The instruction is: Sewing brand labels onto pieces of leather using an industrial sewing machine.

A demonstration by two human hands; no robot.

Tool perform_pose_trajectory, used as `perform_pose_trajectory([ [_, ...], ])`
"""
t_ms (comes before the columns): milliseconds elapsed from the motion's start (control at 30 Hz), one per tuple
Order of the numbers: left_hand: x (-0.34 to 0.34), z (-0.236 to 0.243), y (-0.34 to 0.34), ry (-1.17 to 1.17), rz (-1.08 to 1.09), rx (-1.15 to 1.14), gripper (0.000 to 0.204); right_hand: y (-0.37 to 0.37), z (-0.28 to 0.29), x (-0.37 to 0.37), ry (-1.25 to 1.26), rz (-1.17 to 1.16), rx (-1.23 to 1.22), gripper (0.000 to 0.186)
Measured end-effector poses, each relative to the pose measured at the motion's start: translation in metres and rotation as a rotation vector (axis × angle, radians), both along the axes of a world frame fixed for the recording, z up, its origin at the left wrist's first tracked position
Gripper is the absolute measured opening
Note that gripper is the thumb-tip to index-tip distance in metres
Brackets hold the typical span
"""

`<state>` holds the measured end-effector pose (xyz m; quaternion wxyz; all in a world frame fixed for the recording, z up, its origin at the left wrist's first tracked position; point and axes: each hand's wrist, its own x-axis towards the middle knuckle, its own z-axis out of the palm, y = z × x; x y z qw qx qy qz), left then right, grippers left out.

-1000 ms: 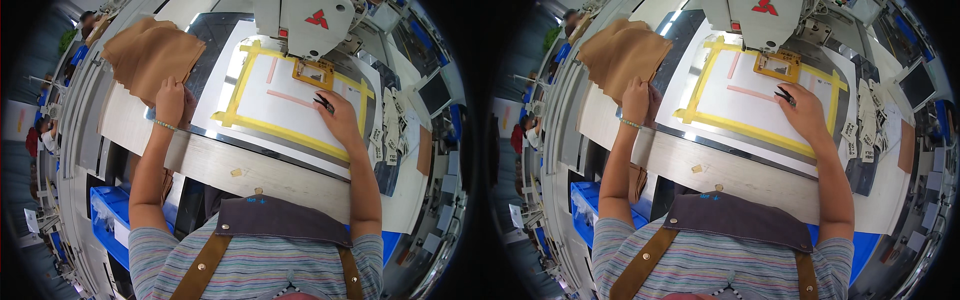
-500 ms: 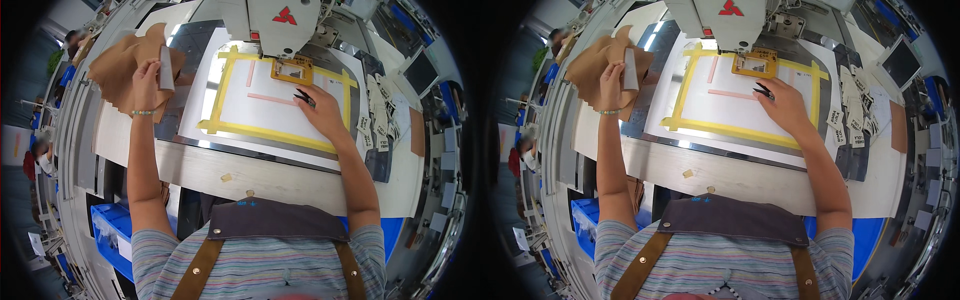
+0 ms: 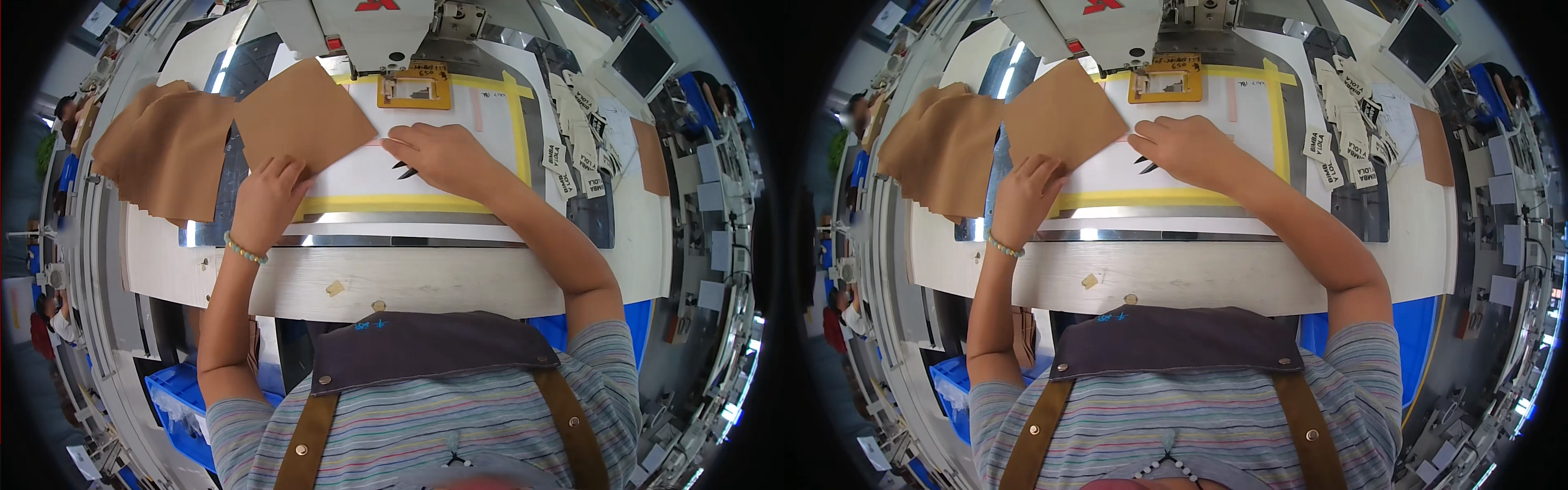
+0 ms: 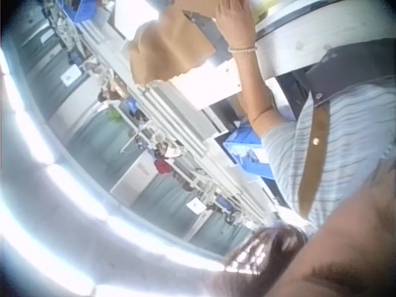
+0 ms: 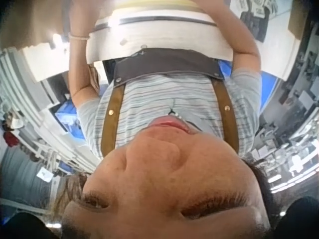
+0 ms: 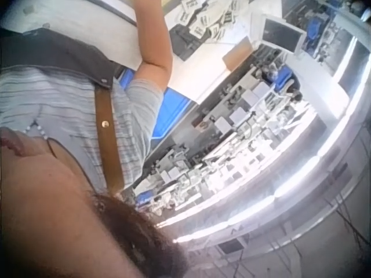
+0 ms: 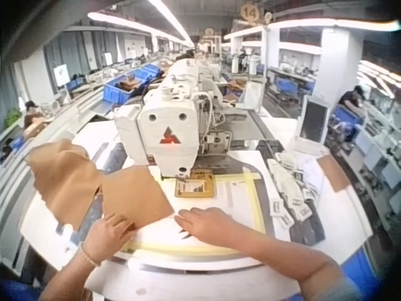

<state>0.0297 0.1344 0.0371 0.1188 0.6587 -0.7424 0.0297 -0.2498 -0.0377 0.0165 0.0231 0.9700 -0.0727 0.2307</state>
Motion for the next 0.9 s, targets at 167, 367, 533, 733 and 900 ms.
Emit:
perform_pose_trajectory([
  [167, -0.019, -0.013, 0.021, -0.157, -0.07, -0.098, 0.03, -0.001, -0.018, 0.04, 0.067, 0.014, -0.164, 0.032],
  [367, -0.016, -0.018, 0.013, -0.278, 0.022, -0.09, 0.041, 0.003, -0.02, 0.058, -0.02, 0.016, -0.181, 0.014],
  [533, -0.012, -0.032, -0.005, -0.057, 0.065, -0.083, 0.033, -0.002, -0.012, 0.041, -0.092, -0.06, -0.24, 0.012],
  [733, -0.033, -0.031, -0.045, -0.038, -0.114, -0.071, 0.046, 0.0, 0.0, -0.006, 0.072, -0.225, -0.238, 0.014],
  [900, -0.049, -0.032, -0.072, 0.014, -0.224, -0.007, 0.056, -0.001, 0.005, -0.04, 0.236, -0.401, -0.193, 0.014],
])
